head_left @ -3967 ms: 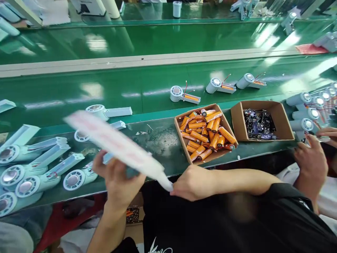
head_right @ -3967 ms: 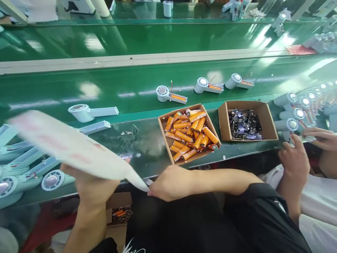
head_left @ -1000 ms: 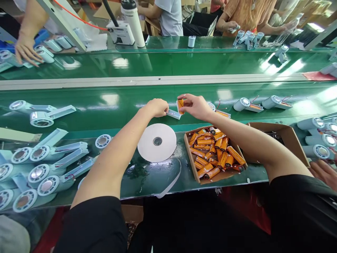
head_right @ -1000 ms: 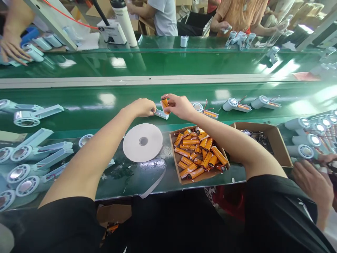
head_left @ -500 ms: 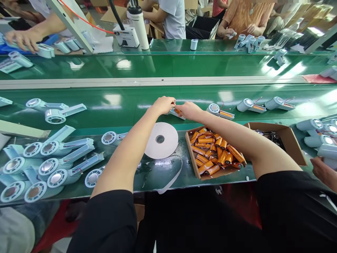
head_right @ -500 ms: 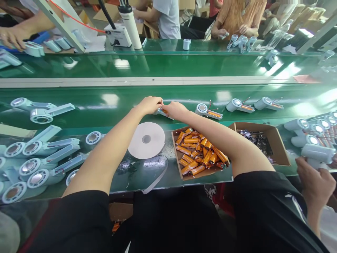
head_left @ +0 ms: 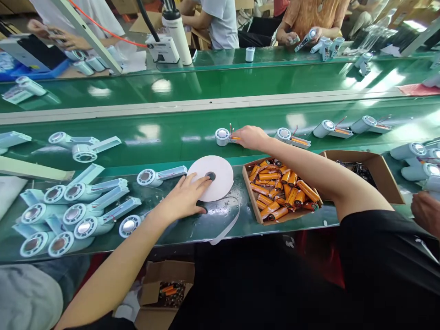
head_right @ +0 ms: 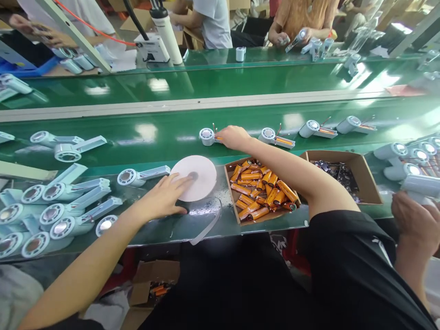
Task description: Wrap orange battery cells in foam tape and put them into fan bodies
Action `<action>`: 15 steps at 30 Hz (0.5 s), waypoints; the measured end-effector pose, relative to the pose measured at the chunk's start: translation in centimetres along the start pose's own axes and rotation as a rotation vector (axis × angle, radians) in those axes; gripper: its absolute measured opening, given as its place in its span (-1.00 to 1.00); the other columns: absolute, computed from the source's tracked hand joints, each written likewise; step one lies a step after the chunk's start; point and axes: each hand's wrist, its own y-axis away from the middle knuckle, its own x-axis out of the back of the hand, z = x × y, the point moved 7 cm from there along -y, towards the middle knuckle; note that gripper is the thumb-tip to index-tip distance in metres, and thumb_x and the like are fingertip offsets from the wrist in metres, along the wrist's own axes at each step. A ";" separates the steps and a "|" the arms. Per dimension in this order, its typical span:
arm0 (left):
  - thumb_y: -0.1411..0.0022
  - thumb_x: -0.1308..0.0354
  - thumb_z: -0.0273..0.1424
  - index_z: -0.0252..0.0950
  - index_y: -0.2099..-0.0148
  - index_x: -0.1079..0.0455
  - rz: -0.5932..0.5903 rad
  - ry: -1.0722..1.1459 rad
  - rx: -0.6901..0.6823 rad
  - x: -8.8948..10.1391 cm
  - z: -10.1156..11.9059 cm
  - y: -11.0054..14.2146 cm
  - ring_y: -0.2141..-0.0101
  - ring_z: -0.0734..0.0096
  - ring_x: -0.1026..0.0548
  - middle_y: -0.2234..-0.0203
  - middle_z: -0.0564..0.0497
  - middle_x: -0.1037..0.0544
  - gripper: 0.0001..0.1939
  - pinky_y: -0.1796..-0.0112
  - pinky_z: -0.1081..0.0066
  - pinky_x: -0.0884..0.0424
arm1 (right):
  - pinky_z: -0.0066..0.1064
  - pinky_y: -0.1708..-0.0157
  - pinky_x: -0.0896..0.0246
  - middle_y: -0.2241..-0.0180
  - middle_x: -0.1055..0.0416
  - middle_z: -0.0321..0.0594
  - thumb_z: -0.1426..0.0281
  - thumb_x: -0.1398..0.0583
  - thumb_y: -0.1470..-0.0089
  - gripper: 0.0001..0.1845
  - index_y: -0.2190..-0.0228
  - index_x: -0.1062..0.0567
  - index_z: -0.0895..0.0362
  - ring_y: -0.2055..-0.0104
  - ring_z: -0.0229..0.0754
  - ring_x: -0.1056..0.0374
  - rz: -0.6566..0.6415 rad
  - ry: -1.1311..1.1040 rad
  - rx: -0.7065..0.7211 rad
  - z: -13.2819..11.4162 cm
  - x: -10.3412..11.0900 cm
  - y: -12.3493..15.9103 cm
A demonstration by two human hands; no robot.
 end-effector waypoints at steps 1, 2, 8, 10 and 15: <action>-0.09 -0.46 -0.30 -0.20 -0.36 -0.34 0.006 -0.015 0.008 -0.3 -0.1 0.4 -0.34 -0.20 -0.23 -0.32 -0.15 -0.41 -0.20 -0.29 -0.06 -0.22 | -0.18 -0.07 -0.33 -0.18 -0.52 -0.09 0.31 -0.16 -0.33 -0.60 -0.14 -0.57 0.03 -0.13 0.07 -0.45 0.070 -0.039 0.026 -0.4 0.9 1.0; -0.11 -0.43 -0.34 -0.21 -0.35 -0.34 0.023 -0.012 0.012 -0.4 -0.1 0.6 -0.31 -0.18 -0.26 -0.29 -0.17 -0.44 -0.24 -0.27 -0.06 -0.25 | -0.20 -0.09 -0.30 -0.20 -0.51 -0.10 0.30 -0.17 -0.34 -0.60 -0.13 -0.58 0.06 -0.14 0.04 -0.43 0.141 -0.092 0.047 -1.0 1.9 2.2; -0.17 -0.45 -0.29 -0.25 -0.36 -0.25 0.608 0.081 0.010 4.8 3.6 2.8 -0.23 -0.17 -0.28 -0.16 -0.26 -0.48 -0.23 -0.25 -0.13 -0.28 | -0.41 0.31 -0.23 0.38 -0.55 -0.24 0.04 -0.19 -0.34 -0.50 -0.01 -0.59 0.19 0.38 -0.27 -0.38 0.118 -0.724 -0.002 -4.9 5.0 13.1; -0.17 -0.47 -0.31 -0.19 -0.41 -0.17 0.856 0.106 0.042 6.5 5.4 4.6 -0.27 -0.16 -0.25 -0.16 -0.23 -0.46 -0.15 -0.27 -0.15 -0.24 | -0.44 0.38 -0.24 0.41 -0.54 -0.27 -0.07 -0.28 -0.22 -0.29 -0.14 -0.50 0.22 0.42 -0.27 -0.39 -0.094 -1.013 0.033 -7.5 3.7 16.3; -0.15 -0.43 -0.48 -0.03 -0.45 -0.10 1.005 0.149 0.013 5.8 8.1 5.5 -0.34 -0.14 -0.21 -0.15 -0.14 -0.44 -0.08 -0.30 -0.16 -0.19 | -0.48 0.53 -0.06 0.57 -0.42 -0.32 -0.03 -0.22 -0.30 -0.46 0.34 -0.60 0.22 0.55 -0.33 -0.27 -0.254 -1.180 0.239 -14.9 0.2 21.4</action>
